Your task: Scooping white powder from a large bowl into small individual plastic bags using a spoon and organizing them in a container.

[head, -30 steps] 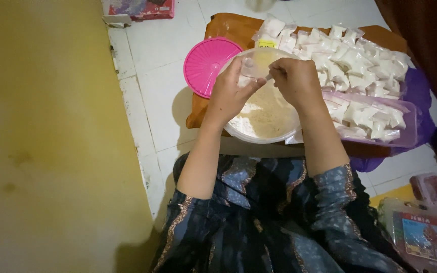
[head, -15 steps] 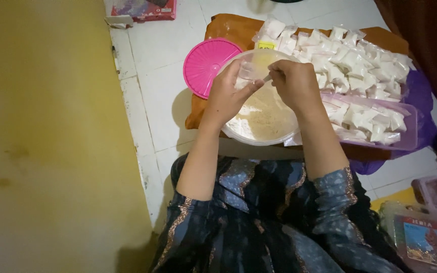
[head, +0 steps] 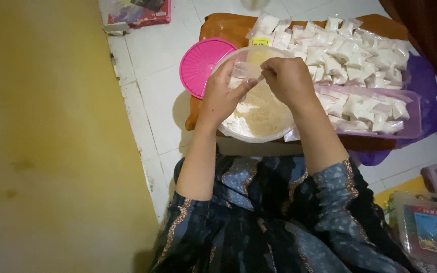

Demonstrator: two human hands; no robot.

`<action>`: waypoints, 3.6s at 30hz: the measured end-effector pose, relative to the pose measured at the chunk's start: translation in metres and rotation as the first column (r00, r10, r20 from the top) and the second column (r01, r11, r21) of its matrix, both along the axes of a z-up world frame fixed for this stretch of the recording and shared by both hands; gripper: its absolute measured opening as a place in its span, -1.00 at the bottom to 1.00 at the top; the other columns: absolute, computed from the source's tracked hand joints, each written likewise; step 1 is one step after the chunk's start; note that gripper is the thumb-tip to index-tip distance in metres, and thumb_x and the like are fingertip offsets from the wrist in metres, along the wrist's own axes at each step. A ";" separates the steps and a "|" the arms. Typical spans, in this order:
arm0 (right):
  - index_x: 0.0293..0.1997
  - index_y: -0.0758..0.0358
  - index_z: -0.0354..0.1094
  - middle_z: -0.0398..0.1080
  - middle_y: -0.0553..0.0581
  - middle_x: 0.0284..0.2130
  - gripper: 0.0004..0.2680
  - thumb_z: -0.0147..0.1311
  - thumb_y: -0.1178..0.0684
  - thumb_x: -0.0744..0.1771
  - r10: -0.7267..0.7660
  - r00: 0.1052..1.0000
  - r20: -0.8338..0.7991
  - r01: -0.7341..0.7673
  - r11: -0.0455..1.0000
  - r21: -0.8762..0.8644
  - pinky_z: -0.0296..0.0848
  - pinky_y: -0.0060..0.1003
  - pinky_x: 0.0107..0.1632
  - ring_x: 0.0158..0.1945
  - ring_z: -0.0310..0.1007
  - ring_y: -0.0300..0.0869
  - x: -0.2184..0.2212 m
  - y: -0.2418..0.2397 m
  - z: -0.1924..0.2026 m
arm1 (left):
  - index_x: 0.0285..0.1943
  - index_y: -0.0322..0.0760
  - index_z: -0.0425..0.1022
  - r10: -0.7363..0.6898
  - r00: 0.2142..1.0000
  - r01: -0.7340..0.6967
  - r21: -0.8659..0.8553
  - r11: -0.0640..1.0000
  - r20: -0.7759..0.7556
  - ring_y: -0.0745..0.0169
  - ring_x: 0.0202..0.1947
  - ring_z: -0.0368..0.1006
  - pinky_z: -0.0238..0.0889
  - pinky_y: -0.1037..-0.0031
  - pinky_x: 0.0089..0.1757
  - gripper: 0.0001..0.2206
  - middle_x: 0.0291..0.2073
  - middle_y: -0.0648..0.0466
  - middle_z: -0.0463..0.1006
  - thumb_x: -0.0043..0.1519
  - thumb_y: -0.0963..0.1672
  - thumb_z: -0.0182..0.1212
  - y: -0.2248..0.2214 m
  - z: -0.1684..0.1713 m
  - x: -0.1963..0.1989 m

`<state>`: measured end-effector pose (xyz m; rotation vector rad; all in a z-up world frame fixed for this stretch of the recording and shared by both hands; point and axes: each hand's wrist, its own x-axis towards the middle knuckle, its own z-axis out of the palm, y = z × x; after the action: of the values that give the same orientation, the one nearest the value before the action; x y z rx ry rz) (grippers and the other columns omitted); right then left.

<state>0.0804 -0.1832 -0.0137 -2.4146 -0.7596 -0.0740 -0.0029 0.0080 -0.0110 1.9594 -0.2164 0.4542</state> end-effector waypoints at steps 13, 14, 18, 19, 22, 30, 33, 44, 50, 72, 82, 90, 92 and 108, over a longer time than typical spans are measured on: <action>-0.11 0.31 0.58 0.56 0.28 -0.43 -0.91 0.16 0.23 0.36 0.037 0.996 0.085 -0.026 0.993 -0.117 0.60 -0.02 -0.30 -0.31 0.60 0.22 0.008 0.000 -0.010 | -0.11 -0.34 0.49 -0.025 0.996 0.022 0.037 0.999 0.086 -0.29 -0.12 0.47 0.32 0.12 -0.05 -0.65 -0.27 -0.18 0.49 0.21 0.01 0.40 0.001 -0.002 0.008; -0.13 0.31 0.58 0.56 0.28 -0.44 -0.91 0.16 0.22 0.36 0.056 0.993 0.101 -0.039 0.986 -0.162 0.60 -0.01 -0.30 -0.32 0.59 0.23 0.008 0.001 -0.010 | -0.11 -0.32 0.50 -0.018 0.996 0.015 0.042 0.999 0.085 -0.26 -0.11 0.47 0.32 0.14 -0.05 -0.66 -0.27 -0.16 0.49 0.21 0.02 0.40 0.001 -0.003 0.008; -0.16 0.25 0.58 0.55 0.22 -0.44 -0.91 0.14 0.19 0.35 0.055 0.996 0.063 -0.038 0.970 -0.240 0.59 0.02 -0.28 -0.30 0.60 0.20 0.008 0.001 -0.013 | -0.12 -0.26 0.53 -0.016 0.997 0.013 0.039 0.999 0.072 -0.15 -0.13 0.50 0.34 0.20 -0.06 -0.66 -0.28 -0.08 0.50 0.24 0.06 0.36 0.000 -0.007 0.008; -0.20 0.23 0.57 0.55 0.20 -0.45 -0.93 0.14 0.17 0.35 0.062 0.996 0.063 -0.043 0.959 -0.279 0.58 0.03 -0.27 -0.29 0.59 0.21 0.007 0.001 -0.014 | -0.12 -0.23 0.53 -0.012 0.998 0.010 0.035 0.999 0.060 -0.10 -0.14 0.51 0.35 0.23 -0.06 -0.67 -0.29 -0.05 0.51 0.25 0.07 0.34 -0.001 -0.006 0.007; -0.27 0.18 0.56 0.54 0.18 -0.48 -0.93 0.15 0.15 0.34 0.064 0.998 0.008 -0.058 0.942 -0.331 0.55 -0.01 -0.27 -0.31 0.59 0.18 0.007 0.003 -0.015 | -0.12 -0.22 0.54 -0.030 0.998 0.028 0.026 0.999 0.063 -0.10 -0.14 0.50 0.34 0.25 -0.06 -0.70 -0.28 -0.05 0.51 0.28 0.05 0.31 0.000 -0.004 0.007; -0.16 0.28 0.59 0.57 0.27 -0.43 -0.91 0.19 0.18 0.32 0.097 0.982 -0.164 -0.143 0.944 -0.298 0.54 -0.05 -0.24 -0.28 0.61 0.17 0.006 0.003 -0.011 | -0.10 -0.26 0.51 -0.050 0.998 0.050 0.005 0.999 0.035 -0.12 -0.13 0.50 0.33 0.22 -0.04 -0.70 -0.29 -0.09 0.50 0.30 0.04 0.27 -0.004 0.004 0.002; -0.08 0.29 0.58 0.58 0.31 -0.38 -0.87 0.21 0.18 0.32 0.092 0.975 -0.202 -0.147 0.949 -0.279 0.57 -0.03 -0.20 -0.22 0.61 0.22 0.000 0.004 0.001 | -0.09 -0.27 0.49 -0.044 0.999 0.044 -0.007 0.999 0.016 -0.14 -0.13 0.49 0.32 0.18 -0.04 -0.68 -0.29 -0.12 0.49 0.30 0.05 0.26 -0.005 0.006 -0.001; -0.09 0.36 0.54 0.57 0.22 -0.47 -0.90 0.17 0.19 0.36 0.074 0.977 -0.202 -0.099 0.988 -0.117 0.56 -0.17 -0.24 -0.35 0.63 0.04 0.003 0.001 0.006 | -0.18 -0.27 0.37 -0.021 0.996 0.022 0.005 1.000 -0.082 -0.22 -0.21 0.46 0.29 0.15 -0.13 -0.60 -0.35 -0.19 0.45 0.24 0.10 0.29 -0.006 0.006 -0.004; -0.14 0.38 0.57 0.54 0.24 -0.48 -0.94 0.20 0.24 0.35 0.026 1.000 0.014 -0.026 0.998 0.054 0.56 -0.20 -0.31 -0.41 0.59 0.11 -0.003 -0.004 -0.006 | -0.15 -0.27 0.36 -0.002 0.992 0.006 0.030 1.000 -0.123 -0.30 -0.14 0.46 0.31 0.10 -0.10 -0.55 -0.29 -0.25 0.46 0.23 0.14 0.26 -0.007 0.019 -0.007; 0.08 0.89 0.44 0.48 0.59 -0.24 -0.94 0.09 0.62 0.51 -0.075 0.925 0.373 -0.161 0.812 0.562 0.55 -0.13 -0.23 -0.36 0.43 0.08 0.010 -0.107 0.035 | 0.10 -0.42 0.45 0.088 0.973 -0.035 0.239 0.970 -0.213 0.00 -0.15 0.59 0.40 0.32 -0.14 -0.45 -0.08 -0.13 0.64 0.18 0.11 0.23 -0.012 0.015 0.004; 0.21 0.83 0.35 0.42 0.58 -0.14 -0.89 0.04 0.68 0.59 0.006 0.958 0.288 -0.154 0.857 0.491 0.57 -0.08 -0.06 -0.21 0.47 0.13 -0.012 -0.106 0.058 | 0.02 -0.32 0.43 0.116 0.970 -0.029 0.373 0.927 -0.214 0.06 -0.19 0.56 0.38 0.34 -0.20 -0.50 -0.11 -0.07 0.61 0.14 0.11 0.32 -0.013 0.008 0.007; 0.03 0.63 0.68 0.64 0.30 -0.26 -0.94 0.46 0.48 0.51 0.116 0.846 0.520 -0.189 0.978 0.090 0.23 -0.30 -0.29 -0.35 0.49 -0.07 -0.051 -0.067 0.093 | -0.18 -0.30 0.39 0.079 0.983 -0.019 0.337 0.941 -0.165 0.03 -0.27 0.53 0.35 0.31 -0.23 -0.57 -0.23 -0.05 0.60 0.13 0.09 0.35 -0.012 0.013 0.004; -0.10 0.64 0.64 0.56 0.37 -0.35 -0.93 0.47 0.45 0.43 0.191 0.786 0.588 -0.292 0.953 0.080 0.63 0.11 0.29 -0.40 0.39 0.00 -0.063 -0.055 0.104 | -0.25 -0.26 0.41 0.098 0.976 -0.033 0.311 0.950 -0.196 0.11 -0.39 0.53 0.35 0.36 -0.34 -0.57 -0.32 -0.04 0.62 0.11 0.12 0.33 -0.013 0.013 0.007; 0.06 0.58 0.68 0.68 0.33 -0.10 -0.89 0.49 0.54 0.54 -0.066 0.786 0.614 0.038 0.998 0.059 0.52 -0.24 -0.06 -0.19 0.58 -0.04 -0.056 -0.065 0.083 | -0.06 -0.38 0.41 0.042 0.995 -0.035 0.078 0.996 -0.091 0.08 -0.20 0.54 0.38 0.35 -0.14 -0.59 -0.16 -0.09 0.56 0.29 0.08 0.08 -0.011 0.019 0.004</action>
<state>0.0244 -0.2480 0.0689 -2.3697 -0.9522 -0.9374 0.0007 -0.0026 0.0076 2.0575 -0.1389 0.3832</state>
